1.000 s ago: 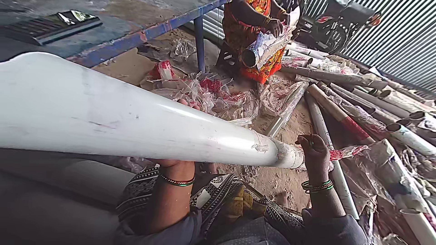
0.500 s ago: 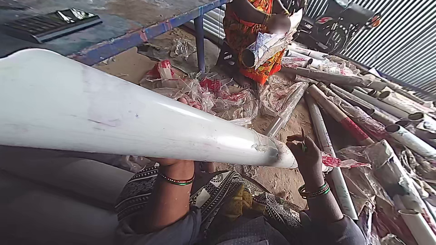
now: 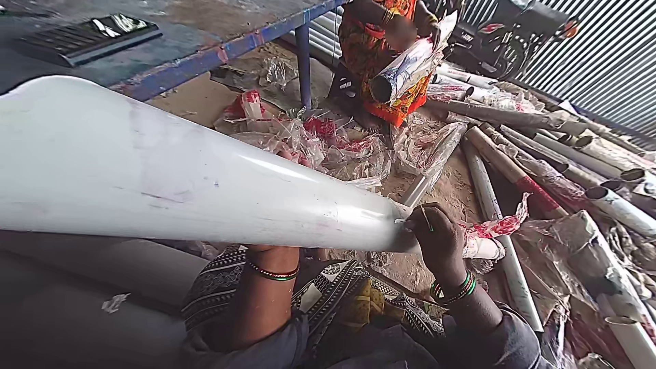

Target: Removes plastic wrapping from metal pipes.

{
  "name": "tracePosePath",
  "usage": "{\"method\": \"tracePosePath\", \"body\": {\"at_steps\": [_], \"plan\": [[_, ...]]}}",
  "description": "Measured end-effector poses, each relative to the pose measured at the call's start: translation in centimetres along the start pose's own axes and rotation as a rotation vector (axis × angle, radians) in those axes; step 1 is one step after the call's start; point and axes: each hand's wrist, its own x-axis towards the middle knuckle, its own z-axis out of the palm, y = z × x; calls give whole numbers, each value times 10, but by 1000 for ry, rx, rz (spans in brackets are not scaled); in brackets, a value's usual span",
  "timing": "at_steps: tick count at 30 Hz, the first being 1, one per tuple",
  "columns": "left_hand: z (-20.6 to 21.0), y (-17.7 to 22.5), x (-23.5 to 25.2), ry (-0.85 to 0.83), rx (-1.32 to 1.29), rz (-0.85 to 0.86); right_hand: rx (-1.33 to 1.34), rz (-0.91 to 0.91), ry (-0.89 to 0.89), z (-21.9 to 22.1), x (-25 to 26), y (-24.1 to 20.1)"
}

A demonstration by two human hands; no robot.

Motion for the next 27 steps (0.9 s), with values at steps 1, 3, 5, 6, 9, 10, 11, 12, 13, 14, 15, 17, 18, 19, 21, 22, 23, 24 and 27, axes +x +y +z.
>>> {"method": "tracePosePath", "body": {"at_steps": [1,3,5,6,9,10,11,12,13,14,15,17,18,19,21,22,23,24,27], "plan": [[0,0,-1,-23,3,-13,79,63,48,-4,3,2],[5,1,-8,-16,98,-44,267,226,185,-17,16,8],[6,3,-11,-32,132,-81,413,417,338,-35,34,18],[7,3,-11,-42,138,-79,412,491,373,-44,40,24],[7,2,-11,-6,142,-59,309,602,276,-59,36,38],[7,2,-11,5,150,-50,285,581,210,-57,30,38],[7,2,-11,-2,144,-55,259,531,135,-52,22,35],[7,3,-10,-23,131,-62,230,450,52,-47,13,31],[7,2,-9,-44,108,-65,188,349,-24,-40,5,25],[7,2,-8,-66,98,-71,126,241,-82,-33,0,18],[6,2,-7,-76,87,-71,59,145,-119,-26,-2,10],[6,3,-7,-72,128,-65,-46,44,-164,-16,-3,-3],[6,4,-7,-67,145,-65,-76,26,-170,-12,-2,-7],[6,4,-9,-47,166,-63,-89,22,-170,-9,-1,-10],[3,5,-14,-18,195,-59,-106,34,-160,-6,3,-13],[2,5,-15,-9,204,-67,-120,37,-161,-6,5,-13],[1,6,-15,-12,220,-73,-136,34,-157,-6,6,-12],[0,6,-13,-34,220,-83,-152,31,-142,-6,7,-11],[0,6,-8,-77,171,-91,-169,134,-70,-7,15,0]]}}
